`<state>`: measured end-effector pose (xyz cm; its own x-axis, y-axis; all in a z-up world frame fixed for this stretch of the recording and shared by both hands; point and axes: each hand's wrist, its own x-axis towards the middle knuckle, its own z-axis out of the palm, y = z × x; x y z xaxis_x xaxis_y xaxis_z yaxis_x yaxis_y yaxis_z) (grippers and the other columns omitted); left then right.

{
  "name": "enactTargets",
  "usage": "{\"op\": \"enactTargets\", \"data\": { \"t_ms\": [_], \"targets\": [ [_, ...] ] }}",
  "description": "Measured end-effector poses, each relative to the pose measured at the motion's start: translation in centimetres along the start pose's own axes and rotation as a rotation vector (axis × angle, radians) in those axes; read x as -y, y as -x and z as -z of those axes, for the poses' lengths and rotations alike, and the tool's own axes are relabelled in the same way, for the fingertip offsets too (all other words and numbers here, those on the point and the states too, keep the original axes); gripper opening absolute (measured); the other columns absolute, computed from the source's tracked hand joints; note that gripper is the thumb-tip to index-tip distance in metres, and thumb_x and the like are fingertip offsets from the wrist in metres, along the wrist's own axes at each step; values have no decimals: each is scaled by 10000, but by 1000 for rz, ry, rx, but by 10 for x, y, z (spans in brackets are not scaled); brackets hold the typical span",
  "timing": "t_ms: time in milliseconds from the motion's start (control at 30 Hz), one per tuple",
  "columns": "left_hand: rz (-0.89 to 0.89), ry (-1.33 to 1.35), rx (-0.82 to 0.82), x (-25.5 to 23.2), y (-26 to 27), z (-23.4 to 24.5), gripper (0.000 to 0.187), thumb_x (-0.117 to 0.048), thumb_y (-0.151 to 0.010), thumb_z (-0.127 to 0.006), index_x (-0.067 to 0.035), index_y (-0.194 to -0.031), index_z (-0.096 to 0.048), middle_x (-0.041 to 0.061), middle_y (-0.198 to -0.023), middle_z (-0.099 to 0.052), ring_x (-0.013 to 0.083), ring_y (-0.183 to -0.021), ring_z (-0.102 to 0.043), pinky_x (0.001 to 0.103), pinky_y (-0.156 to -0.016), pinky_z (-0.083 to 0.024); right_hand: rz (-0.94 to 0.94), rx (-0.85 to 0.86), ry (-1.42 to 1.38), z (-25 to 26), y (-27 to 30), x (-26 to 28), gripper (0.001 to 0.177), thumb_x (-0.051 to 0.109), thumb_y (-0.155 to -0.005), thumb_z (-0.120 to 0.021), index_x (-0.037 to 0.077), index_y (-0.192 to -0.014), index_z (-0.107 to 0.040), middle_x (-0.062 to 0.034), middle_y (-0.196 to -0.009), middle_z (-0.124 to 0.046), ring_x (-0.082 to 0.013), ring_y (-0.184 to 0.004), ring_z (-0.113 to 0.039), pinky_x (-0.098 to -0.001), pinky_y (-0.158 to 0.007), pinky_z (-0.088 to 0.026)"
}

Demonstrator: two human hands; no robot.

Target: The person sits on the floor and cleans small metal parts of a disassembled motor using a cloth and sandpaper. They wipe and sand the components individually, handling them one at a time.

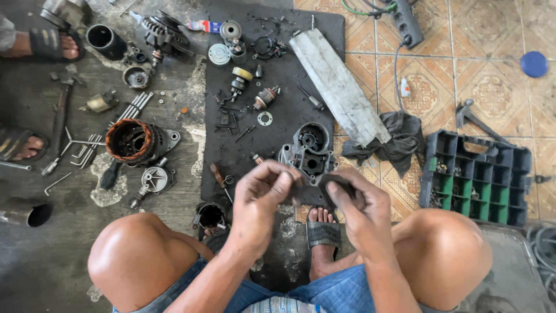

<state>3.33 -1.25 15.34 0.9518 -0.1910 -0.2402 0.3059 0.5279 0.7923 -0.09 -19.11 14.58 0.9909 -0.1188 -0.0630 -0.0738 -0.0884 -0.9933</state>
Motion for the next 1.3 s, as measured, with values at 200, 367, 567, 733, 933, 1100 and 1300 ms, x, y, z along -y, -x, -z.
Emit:
{"op": "enactTargets", "data": {
  "t_ms": [200, 367, 567, 733, 933, 1100, 1300],
  "targets": [
    [-103, -284, 91, -12, 5, -12, 74, -51, -877, -757, 21, -868, -740, 244, -1172, -725, 339, -1134, -707, 418, -901, -614, 60, -194, 154, 8, -3, 2, 190, 17, -866, -792, -26, -1045, -744, -161, -939, -748, -186, -872, -697, -322, -771, -599],
    [-138, -276, 24, 15, 6, -7, 67, -12, -842, -794, 38, -884, -775, 207, -963, -760, 278, -947, -754, 373, -841, -639, 115, -144, 110, 6, 9, 4, 245, -1, -793, -839, -8, -950, -651, -172, -882, -766, -212, -811, -755, -326, -714, -643],
    [-209, -232, -145, -2, 0, 9, 55, 1, -887, -747, 15, -939, -756, 142, -954, -751, 197, -955, -712, 314, -892, -596, 57, 306, 760, 25, -14, 72, 317, 142, -905, -642, 166, -1219, -604, -105, -738, -696, -231, -590, -645, -385, -554, -579],
    [-173, 20, -335, -3, -12, 36, 80, -4, -925, -715, 22, -994, -746, 126, -1004, -767, 144, -890, -698, 208, -696, -531, -275, 874, 1555, 21, -73, 48, 671, 292, -968, -438, 388, -1615, -285, -143, -725, -647, -398, -736, -676, -551, -668, -513],
    [-148, 105, -363, -6, -14, 44, 120, -41, -939, -701, 41, -1023, -729, 103, -991, -742, 127, -782, -633, 243, -615, -486, -433, 1158, 1640, -3, -111, 8, 856, 207, -891, -572, 383, -1645, -207, -123, -1131, -696, -332, -922, -683, -434, -704, -520],
    [-108, 179, -350, -2, -17, 44, 163, -16, -922, -697, 98, -1037, -713, 157, -976, -718, 170, -693, -576, 268, -565, -460, -489, 1196, 1586, -14, -112, -2, 848, 22, -882, -422, 281, -1657, -194, -128, -1113, -645, -256, -783, -602, -382, -560, -424],
    [-67, 168, -346, 5, -18, 41, 134, -16, -928, -690, 73, -1023, -725, 154, -1008, -739, 169, -782, -639, 278, -577, -478, -384, 1208, 1654, -17, -115, -11, 774, 58, -898, -426, 278, -1627, -289, -85, -1317, -663, -303, -1197, -622, -430, -861, -556]
  ]
}}
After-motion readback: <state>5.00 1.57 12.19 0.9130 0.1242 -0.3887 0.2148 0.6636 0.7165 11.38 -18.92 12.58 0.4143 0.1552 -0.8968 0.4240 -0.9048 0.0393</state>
